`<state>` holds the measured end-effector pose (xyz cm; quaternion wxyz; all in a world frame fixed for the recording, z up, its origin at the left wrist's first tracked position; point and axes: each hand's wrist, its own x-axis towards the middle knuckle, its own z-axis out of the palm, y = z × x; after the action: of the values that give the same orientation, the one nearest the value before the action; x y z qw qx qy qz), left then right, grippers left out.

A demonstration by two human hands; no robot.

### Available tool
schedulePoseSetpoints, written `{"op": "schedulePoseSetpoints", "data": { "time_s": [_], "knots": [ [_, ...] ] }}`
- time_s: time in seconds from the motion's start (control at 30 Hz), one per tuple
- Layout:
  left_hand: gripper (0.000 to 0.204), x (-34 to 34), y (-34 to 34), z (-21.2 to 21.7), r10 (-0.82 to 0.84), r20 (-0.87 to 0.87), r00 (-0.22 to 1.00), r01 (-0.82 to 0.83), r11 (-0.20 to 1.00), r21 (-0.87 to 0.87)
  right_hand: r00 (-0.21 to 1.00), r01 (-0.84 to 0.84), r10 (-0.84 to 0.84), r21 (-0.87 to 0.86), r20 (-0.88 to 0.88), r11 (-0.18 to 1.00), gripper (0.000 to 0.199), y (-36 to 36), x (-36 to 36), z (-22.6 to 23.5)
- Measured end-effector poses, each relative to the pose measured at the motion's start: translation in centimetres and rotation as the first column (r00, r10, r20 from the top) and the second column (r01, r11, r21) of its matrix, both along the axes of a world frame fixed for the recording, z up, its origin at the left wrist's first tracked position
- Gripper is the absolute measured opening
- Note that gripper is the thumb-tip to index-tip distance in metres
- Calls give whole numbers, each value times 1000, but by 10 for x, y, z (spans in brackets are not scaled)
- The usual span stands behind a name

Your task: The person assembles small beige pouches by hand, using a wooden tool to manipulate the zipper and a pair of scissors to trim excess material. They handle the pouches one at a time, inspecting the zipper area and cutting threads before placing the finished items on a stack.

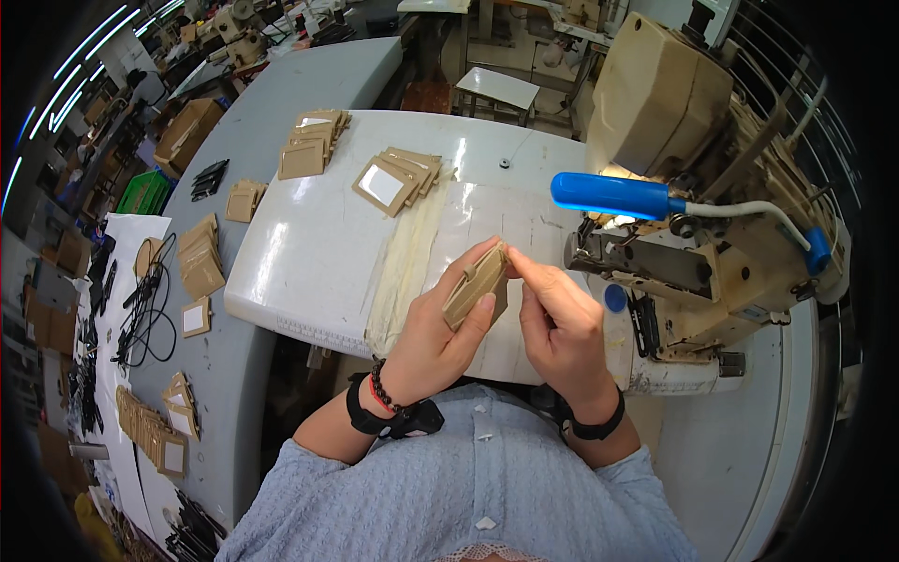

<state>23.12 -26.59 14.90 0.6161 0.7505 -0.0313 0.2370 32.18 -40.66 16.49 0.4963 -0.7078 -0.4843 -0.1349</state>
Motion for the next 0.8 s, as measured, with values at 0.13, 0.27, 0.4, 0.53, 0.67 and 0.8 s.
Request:
{"op": "schedulePoseSetpoints", "data": {
  "time_s": [0.13, 0.27, 0.4, 0.53, 0.67, 0.8],
  "knots": [
    [47, -2, 0, 4, 8, -13, 1000, -8, 1000, 9, 1000, 11, -11, 19, -22, 1000, 44, 3, -4, -1],
    [48, -4, 0, 10, -2, -34, 999, 1, 1000, -16, 998, 47, -45, 43, -33, 998, 43, 7, -10, -5],
    [48, -5, 3, 10, -62, -16, 998, 60, 991, -117, 996, 81, -82, 73, 18, 994, 42, 11, -10, -8],
    [47, -6, 8, 7, -147, -44, 988, 131, 958, -255, 995, 82, -89, 109, 54, 991, 39, 14, -9, -9],
    [47, -7, 10, 5, -217, -36, 975, 185, 897, -402, 993, 81, -92, 134, 76, 988, 35, 14, -9, -9],
    [49, -7, 15, 4, -275, -57, 960, 217, 855, -470, 991, 59, -78, 169, 106, 984, 34, 15, -6, -11]
  ]
}}
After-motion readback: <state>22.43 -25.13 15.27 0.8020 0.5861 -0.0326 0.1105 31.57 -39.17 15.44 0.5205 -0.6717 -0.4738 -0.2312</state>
